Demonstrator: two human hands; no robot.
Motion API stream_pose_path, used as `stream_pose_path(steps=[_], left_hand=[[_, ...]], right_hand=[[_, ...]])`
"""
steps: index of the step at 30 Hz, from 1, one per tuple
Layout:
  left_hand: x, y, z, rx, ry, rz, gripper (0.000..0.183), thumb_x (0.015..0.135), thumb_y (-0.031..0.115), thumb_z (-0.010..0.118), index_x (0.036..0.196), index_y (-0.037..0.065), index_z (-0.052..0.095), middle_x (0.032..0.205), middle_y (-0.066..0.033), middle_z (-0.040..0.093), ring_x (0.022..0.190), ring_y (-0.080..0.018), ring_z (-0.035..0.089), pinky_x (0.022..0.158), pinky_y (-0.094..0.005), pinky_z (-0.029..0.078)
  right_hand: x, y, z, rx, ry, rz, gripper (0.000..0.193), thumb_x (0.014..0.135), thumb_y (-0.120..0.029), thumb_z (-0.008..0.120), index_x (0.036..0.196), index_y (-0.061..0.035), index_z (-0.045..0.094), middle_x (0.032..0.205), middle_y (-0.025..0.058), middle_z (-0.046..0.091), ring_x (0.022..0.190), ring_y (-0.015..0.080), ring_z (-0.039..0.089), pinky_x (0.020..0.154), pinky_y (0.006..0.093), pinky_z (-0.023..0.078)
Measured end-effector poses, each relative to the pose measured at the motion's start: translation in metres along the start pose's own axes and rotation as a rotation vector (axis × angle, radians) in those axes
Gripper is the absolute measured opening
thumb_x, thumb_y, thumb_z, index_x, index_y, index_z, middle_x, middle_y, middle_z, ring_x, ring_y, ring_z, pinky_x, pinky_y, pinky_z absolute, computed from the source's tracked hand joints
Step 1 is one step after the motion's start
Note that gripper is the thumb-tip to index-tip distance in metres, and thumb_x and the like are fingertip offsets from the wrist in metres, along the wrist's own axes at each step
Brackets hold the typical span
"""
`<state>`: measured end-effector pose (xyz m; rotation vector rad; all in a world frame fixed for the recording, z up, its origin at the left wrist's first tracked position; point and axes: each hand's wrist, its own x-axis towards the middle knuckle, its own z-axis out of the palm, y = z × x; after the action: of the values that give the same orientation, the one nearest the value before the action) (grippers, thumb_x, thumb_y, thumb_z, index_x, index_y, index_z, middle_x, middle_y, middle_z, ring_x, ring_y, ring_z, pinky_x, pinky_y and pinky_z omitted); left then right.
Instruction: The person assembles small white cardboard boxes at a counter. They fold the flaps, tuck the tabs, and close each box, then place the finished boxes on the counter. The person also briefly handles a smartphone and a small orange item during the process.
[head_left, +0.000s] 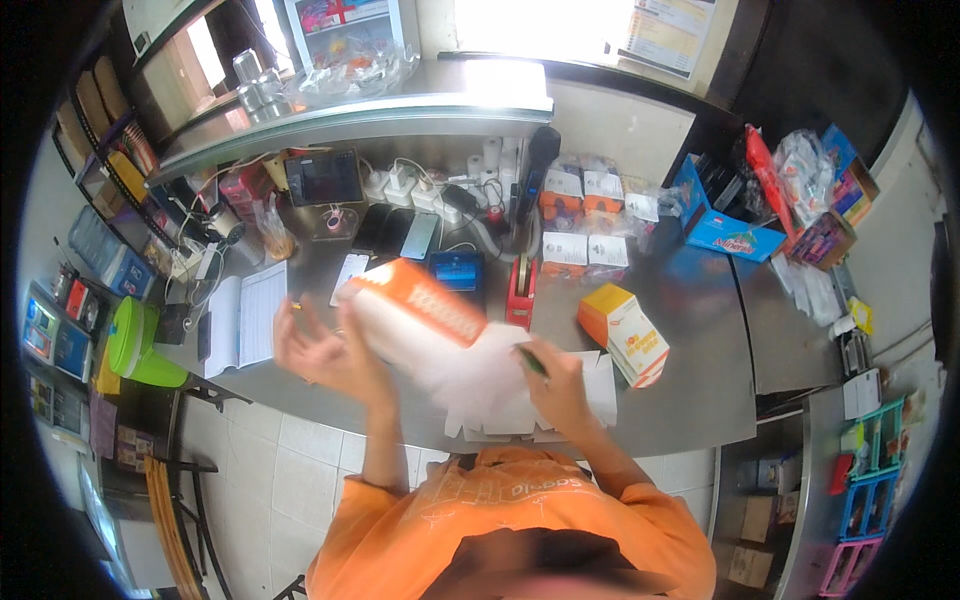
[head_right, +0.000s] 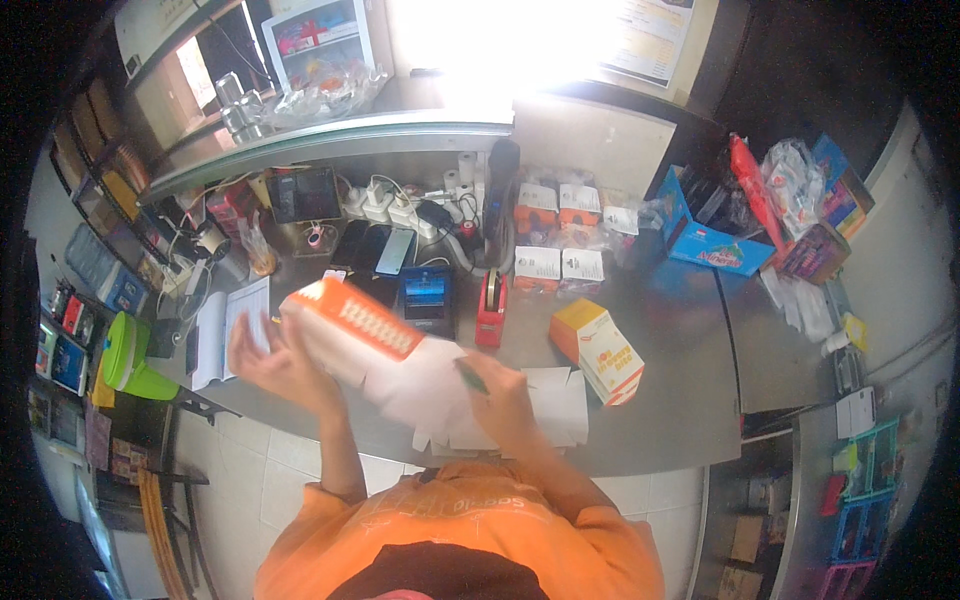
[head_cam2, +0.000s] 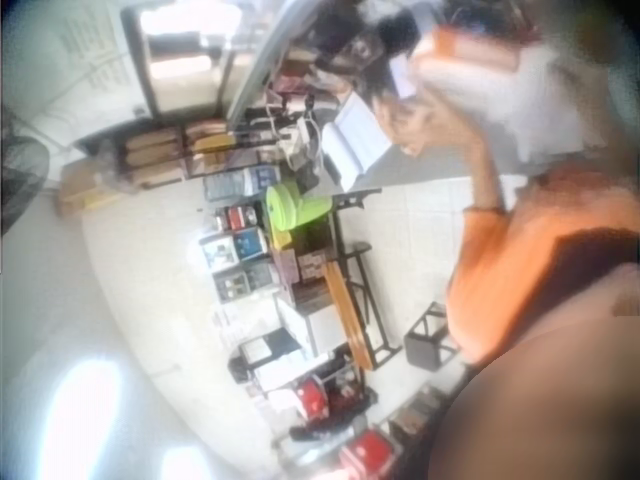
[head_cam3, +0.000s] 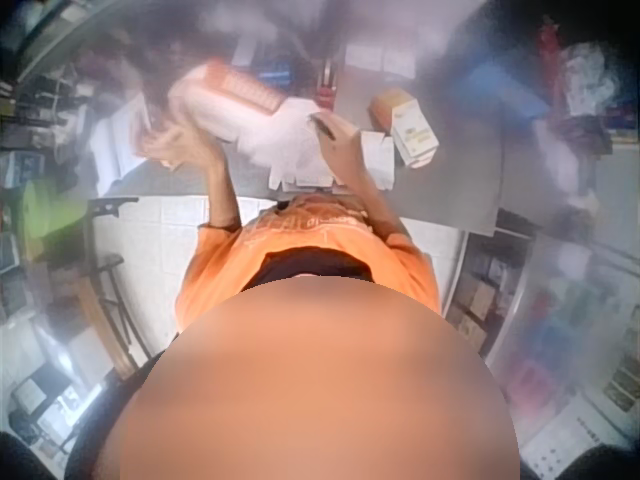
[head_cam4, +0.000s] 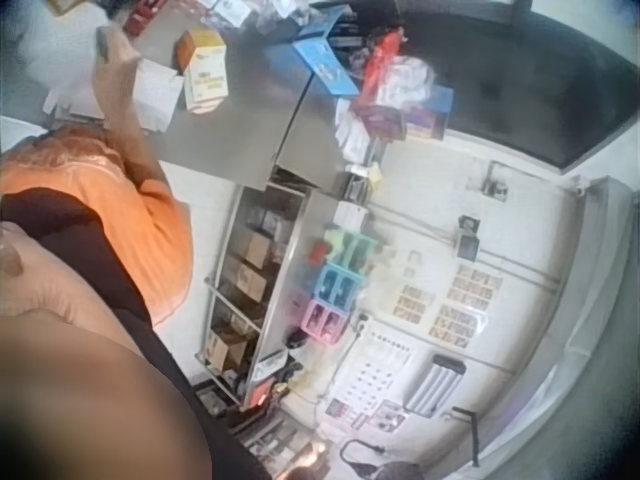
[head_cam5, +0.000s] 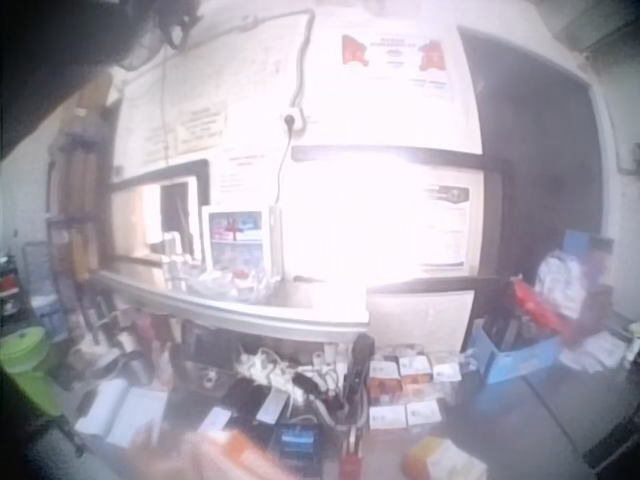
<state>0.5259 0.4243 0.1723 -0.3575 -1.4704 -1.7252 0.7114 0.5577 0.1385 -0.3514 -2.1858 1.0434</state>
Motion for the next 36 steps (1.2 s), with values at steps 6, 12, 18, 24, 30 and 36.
stream_pose_path(steps=[6,12,18,24,30,36], left_hand=[[-0.058,0.032,-0.015,-0.244,-0.989,-0.192,0.039,0.083,0.01,0.073,0.117,-0.001,0.058,0.119,-0.0142,0.059,0.105,-0.0238,0.061,0.089,-0.034,0.053],[-0.06,0.041,-0.005,-0.31,-0.991,-1.049,0.035,0.088,0.023,0.072,0.11,-0.004,0.063,0.115,-0.0158,0.063,0.112,-0.0158,0.057,0.072,-0.0275,0.054],[-0.072,0.039,-0.015,-0.048,-0.98,-0.416,0.031,0.09,0.024,0.069,0.108,-0.002,0.065,0.114,-0.0118,0.065,0.112,-0.0174,0.057,0.086,-0.0312,0.05],[-0.069,0.048,-0.023,-0.139,-1.002,-0.582,0.033,0.091,0.026,0.068,0.11,-0.001,0.064,0.114,-0.0106,0.064,0.11,-0.0182,0.057,0.089,-0.032,0.047],[-0.063,0.057,-0.021,-0.141,-1.014,-0.721,0.036,0.091,0.028,0.067,0.112,0.0,0.063,0.114,-0.0094,0.064,0.108,-0.0191,0.057,0.092,-0.0327,0.044],[-0.075,0.067,-0.013,-0.167,-0.91,-0.941,0.038,0.092,0.031,0.066,0.115,0.001,0.062,0.114,-0.0087,0.063,0.105,-0.0198,0.057,0.094,-0.0334,0.042]], right_hand=[[0.02,-0.02,-0.012,-0.284,0.143,-0.17,0.045,0.071,0.006,0.062,0.115,-0.003,0.066,0.102,0.0137,0.066,0.091,0.034,0.065,0.076,0.0399,0.053],[0.026,-0.021,-0.018,-0.416,0.215,-0.471,0.033,0.071,0.004,0.07,0.102,-0.0059,0.072,0.088,0.0047,0.062,0.079,0.0233,0.062,0.067,0.0322,0.052],[0.017,-0.027,-0.003,-0.022,0.439,-0.234,0.024,0.074,0.009,0.072,0.097,0.0021,0.072,0.078,0.0119,0.066,0.075,0.0239,0.065,0.064,0.0303,0.051],[0.022,-0.031,0.001,0.139,0.282,-0.224,0.021,0.077,0.007,0.07,0.097,0.0036,0.071,0.093,0.0162,0.072,0.087,0.0264,0.069,0.073,0.0312,0.055],[0.02,-0.027,0.005,0.221,0.281,-0.228,0.016,0.077,0.007,0.072,0.092,0.001,0.07,0.099,0.0158,0.072,0.091,0.0259,0.07,0.08,0.0312,0.054],[0.018,-0.029,0.005,0.486,0.237,-0.04,0.012,0.083,0.006,0.068,0.094,0.0013,0.067,0.105,0.0165,0.07,0.095,0.0216,0.069,0.078,0.0283,0.054]])
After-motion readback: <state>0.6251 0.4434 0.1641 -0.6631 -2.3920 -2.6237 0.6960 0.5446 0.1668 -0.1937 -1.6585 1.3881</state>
